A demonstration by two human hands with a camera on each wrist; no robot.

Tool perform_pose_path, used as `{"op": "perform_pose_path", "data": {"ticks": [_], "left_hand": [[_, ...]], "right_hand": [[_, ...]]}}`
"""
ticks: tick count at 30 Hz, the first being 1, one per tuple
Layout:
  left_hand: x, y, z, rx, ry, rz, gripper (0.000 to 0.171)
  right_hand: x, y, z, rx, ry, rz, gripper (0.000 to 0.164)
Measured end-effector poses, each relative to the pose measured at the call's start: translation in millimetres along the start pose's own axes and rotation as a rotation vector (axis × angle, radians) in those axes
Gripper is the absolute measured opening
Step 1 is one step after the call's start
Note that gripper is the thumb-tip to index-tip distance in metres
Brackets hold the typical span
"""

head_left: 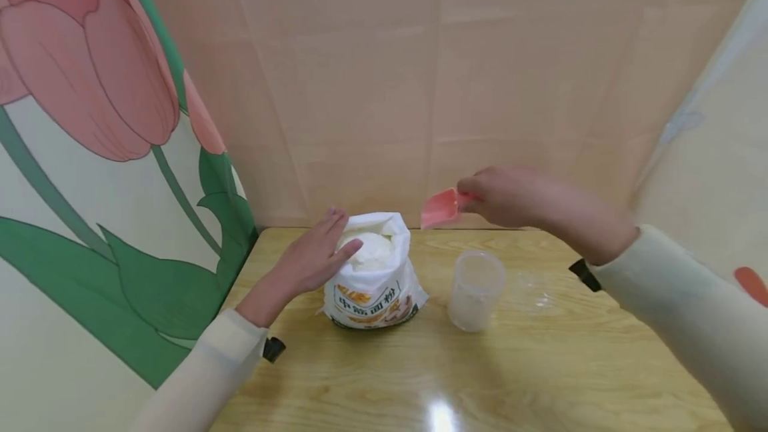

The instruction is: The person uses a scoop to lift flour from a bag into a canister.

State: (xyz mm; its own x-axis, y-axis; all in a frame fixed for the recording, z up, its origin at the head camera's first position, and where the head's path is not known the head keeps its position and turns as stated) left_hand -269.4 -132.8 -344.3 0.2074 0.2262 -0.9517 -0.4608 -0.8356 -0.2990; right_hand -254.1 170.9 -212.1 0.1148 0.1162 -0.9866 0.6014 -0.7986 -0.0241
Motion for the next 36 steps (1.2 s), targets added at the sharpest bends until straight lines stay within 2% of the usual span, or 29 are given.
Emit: {"op": "perform_pose_path", "data": {"ticks": [11, 16, 29, 36], "left_hand": [[1.3, 1.6, -0.5, -0.011, 0.006, 0.016, 0.094], [2.4, 1.8, -0.2, -0.011, 0.001, 0.015, 0.093], [2.3, 1.3, -2.9, 0.008, 0.015, 0.028, 0.087], [1.8, 0.2, -4.3, 0.02, 0.019, 0.04, 0.086]], "right_hand": [[-5, 39, 35, -0.042, 0.111, -0.069, 0.02], [-4, 48, 50, -0.044, 0.188, -0.083, 0.017], [-1, 68, 73, -0.026, 0.276, -0.195, 0.012], [5, 73, 83, 0.023, 0.328, -0.141, 0.013]]}}
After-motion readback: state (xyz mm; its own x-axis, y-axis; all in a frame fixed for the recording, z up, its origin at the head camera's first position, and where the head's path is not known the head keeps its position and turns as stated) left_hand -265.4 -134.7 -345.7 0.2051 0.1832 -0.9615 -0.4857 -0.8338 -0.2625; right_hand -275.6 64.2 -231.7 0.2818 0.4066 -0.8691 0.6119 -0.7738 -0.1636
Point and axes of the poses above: each hand's wrist, its own z-axis towards the middle knuckle, its own x-axis out of the palm, y = z × x, the point moved 3 cm from there along z, towards the middle knuckle, and after that the axes turned 12 degrees about y, right-handed, at the moved point
